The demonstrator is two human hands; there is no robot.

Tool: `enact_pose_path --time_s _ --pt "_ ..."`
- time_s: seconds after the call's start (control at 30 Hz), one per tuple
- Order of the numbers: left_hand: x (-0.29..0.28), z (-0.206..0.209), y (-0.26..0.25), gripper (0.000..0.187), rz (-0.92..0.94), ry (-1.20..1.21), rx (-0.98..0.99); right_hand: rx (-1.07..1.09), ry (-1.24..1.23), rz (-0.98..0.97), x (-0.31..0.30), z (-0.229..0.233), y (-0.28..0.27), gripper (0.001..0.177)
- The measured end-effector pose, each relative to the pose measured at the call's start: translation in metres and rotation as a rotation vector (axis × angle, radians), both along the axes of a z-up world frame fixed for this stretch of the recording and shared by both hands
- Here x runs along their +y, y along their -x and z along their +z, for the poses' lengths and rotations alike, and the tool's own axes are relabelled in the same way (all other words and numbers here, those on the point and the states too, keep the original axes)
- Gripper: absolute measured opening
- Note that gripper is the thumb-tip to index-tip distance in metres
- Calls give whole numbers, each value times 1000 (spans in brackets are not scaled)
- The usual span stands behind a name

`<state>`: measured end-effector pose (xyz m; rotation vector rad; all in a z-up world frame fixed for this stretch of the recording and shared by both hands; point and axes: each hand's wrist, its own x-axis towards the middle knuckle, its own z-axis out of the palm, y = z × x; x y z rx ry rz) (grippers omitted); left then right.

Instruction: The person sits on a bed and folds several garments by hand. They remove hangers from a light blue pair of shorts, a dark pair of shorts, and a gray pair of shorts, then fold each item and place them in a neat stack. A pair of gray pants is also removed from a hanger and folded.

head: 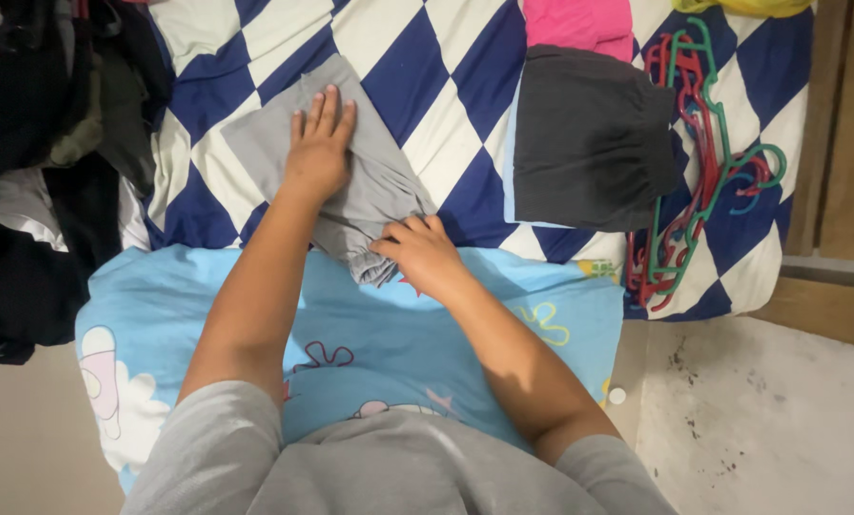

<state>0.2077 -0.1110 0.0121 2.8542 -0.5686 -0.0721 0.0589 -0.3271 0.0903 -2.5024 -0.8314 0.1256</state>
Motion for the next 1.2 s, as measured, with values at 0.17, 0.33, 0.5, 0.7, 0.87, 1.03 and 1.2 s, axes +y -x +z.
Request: enact_pose_path --time_s 0.17,0.33,0.5,0.7,0.87,1.03,1.2 --pt "-14 18 40 63 -212 274 96 -43 -44 15 -4 2 -5 43" --pt "-34 19 90 59 -251 157 294 -5 -3 19 -15 16 -2 42" --pt "-38 34 94 60 -174 430 494 16 -32 -1 -22 52 4 39" --pt "1 40 111 79 -119 1192 832 -17 32 -16 -2 90 -19 40" --pt "32 -10 124 94 34 1776 1009 -27 420 164 45 97 -95 36" --pt "49 -57 111 90 311 1681 556 -15 561 215 112 83 -172 44" --pt "48 -62 107 83 791 1289 435 -371 208 109 131 39 -201 56"
